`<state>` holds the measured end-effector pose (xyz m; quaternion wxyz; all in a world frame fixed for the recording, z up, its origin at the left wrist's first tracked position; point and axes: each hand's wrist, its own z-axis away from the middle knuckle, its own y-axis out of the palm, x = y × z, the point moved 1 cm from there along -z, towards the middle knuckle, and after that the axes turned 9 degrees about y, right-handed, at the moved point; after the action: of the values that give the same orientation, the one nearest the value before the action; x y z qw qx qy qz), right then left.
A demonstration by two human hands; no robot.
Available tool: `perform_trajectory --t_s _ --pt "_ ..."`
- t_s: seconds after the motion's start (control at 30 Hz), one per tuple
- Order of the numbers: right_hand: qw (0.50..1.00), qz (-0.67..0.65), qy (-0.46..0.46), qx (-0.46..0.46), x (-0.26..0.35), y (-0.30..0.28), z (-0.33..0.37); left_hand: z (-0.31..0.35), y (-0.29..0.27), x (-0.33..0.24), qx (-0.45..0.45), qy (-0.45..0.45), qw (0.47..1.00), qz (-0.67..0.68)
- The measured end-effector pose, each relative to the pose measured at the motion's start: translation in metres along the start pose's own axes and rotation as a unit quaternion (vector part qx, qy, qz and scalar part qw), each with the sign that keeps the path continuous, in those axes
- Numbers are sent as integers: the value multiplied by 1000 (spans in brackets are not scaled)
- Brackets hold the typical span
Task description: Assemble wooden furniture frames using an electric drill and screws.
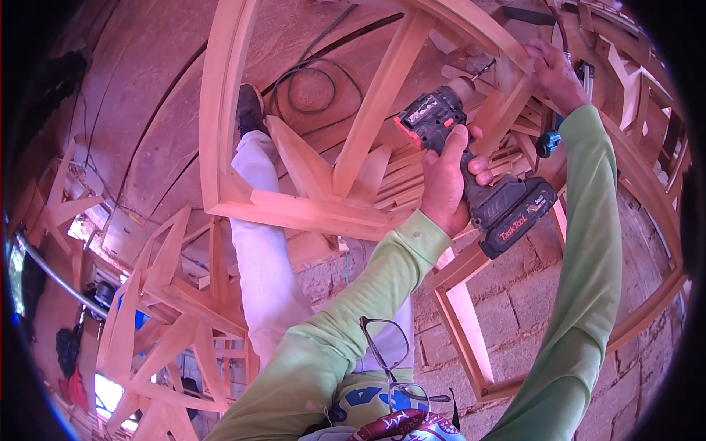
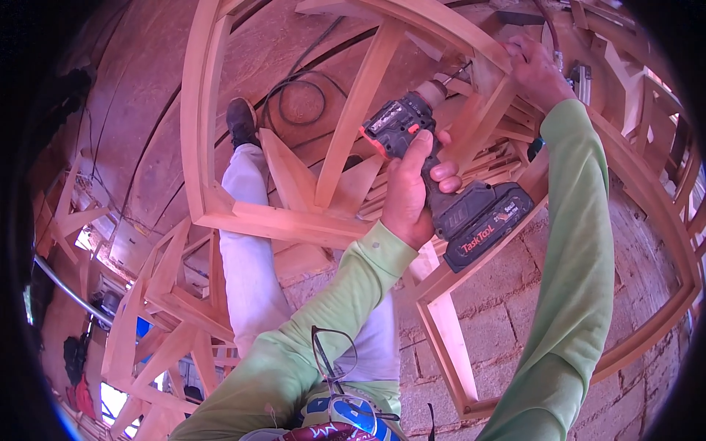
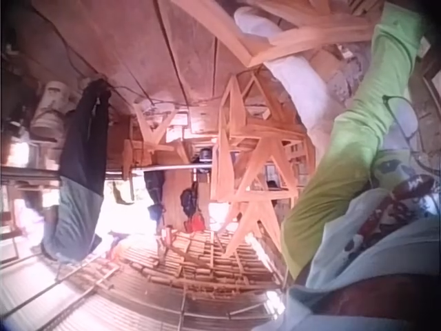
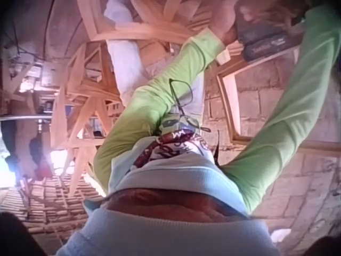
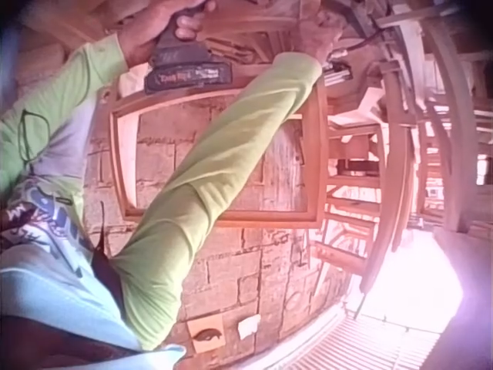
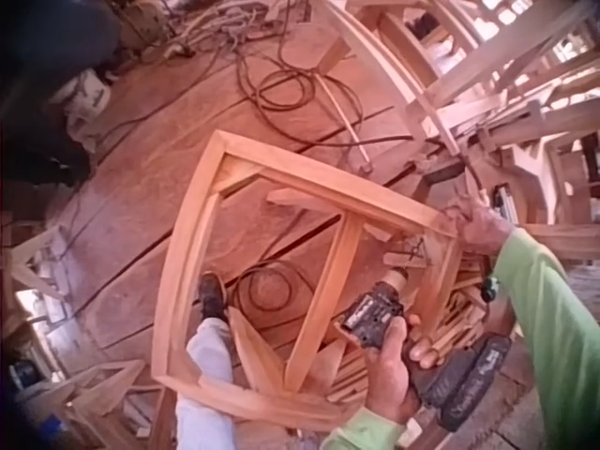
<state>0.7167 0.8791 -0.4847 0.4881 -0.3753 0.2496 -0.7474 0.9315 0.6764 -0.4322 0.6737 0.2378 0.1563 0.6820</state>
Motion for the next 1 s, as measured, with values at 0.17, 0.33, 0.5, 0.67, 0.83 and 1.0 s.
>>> perform_trajectory --t_s 0.17,0.33,0.5,0.67,0.83,1.0 --pt "1000 -14 -20 0 -8 3 -4 4 10 -2 0 12 999 -32" --pt "999 -14 -39 -10 -16 5 -7 4 12 3 -23 9 999 -30" --pt "982 54 -182 -2 -35 -1 -16 3 9 6 -17 -3 999 -45" --pt "1000 8 -13 -15 -12 2 -7 3 8 -2 -6 10 999 -40" --pt "1000 -4 -14 4 0 1 -1 4 10 -1 3 11 999 -34" --pt "1000 -7 11 1 6 0 3 2 4 3 -14 9 999 -42"
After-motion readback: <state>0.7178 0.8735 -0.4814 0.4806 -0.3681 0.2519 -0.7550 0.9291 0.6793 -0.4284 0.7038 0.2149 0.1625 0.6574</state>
